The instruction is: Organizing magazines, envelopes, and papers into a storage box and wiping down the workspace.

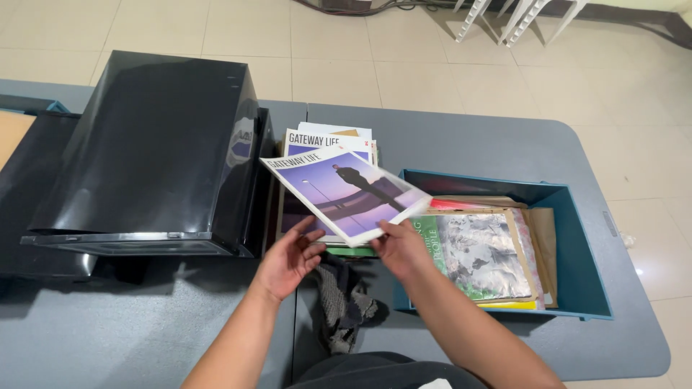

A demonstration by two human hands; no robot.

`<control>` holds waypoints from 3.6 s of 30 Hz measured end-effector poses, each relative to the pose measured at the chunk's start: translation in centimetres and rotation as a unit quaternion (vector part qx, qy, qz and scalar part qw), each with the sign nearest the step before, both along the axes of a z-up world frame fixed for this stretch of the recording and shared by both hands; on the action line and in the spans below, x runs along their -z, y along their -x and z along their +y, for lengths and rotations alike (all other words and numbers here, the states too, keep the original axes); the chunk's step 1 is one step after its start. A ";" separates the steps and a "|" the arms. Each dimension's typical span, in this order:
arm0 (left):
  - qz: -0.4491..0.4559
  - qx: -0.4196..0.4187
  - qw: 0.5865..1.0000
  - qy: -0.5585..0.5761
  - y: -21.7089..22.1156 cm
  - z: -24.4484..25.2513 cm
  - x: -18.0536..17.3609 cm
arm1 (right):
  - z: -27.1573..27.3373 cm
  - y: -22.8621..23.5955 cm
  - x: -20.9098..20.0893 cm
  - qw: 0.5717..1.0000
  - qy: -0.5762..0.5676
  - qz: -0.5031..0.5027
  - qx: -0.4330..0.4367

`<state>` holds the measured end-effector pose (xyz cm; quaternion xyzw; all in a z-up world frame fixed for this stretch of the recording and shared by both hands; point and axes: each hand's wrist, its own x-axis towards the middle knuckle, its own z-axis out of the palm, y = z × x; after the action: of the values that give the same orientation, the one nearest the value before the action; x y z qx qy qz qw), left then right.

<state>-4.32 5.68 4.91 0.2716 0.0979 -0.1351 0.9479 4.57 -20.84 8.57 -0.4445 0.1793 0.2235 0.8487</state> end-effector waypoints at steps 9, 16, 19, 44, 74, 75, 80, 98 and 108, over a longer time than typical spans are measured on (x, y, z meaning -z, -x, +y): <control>0.045 -0.086 0.994 0.044 -2.8 -4.1 -9.4 | -19.3 -0.8 -10.7 0.987 0.074 -0.112 -0.093; -0.008 0.088 0.948 -0.307 -9.8 -19.7 -2.8 | -33.9 -4.2 -7.9 0.966 0.242 -0.076 -0.048; -0.025 0.088 0.910 -0.404 -10.9 -25.5 1.5 | -38.4 -5.5 -3.1 0.921 0.383 -0.037 -0.066; 0.098 0.049 0.609 -0.785 -8.1 -19.8 -8.6 | -21.6 -6.3 -3.8 0.877 0.278 -0.263 -0.291; 0.136 -0.062 0.981 -0.123 -4.7 0.0 1.2 | 6.1 7.1 3.3 0.969 0.178 -0.140 -0.100; 0.122 -0.068 0.987 -0.084 -4.4 -1.3 0.0 | 6.2 6.8 2.7 0.990 0.034 -0.095 -0.094; 0.065 -0.017 0.990 -0.126 -1.1 -4.2 -3.5 | 5.5 -1.1 -1.2 0.996 -0.029 -0.040 0.074; 0.010 0.028 0.965 -0.259 -7.8 -17.6 -7.4 | -27.9 -5.4 -10.8 0.983 0.151 -0.100 -0.020; 0.081 -0.052 0.875 -0.474 -11.0 -34.2 -2.2 | -39.8 -7.9 2.8 0.900 0.410 -0.076 -0.125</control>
<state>6.68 -28.47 7.11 0.6707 0.2405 -0.0441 0.7003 12.48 -60.67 5.74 -0.7874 0.1326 0.1998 0.5678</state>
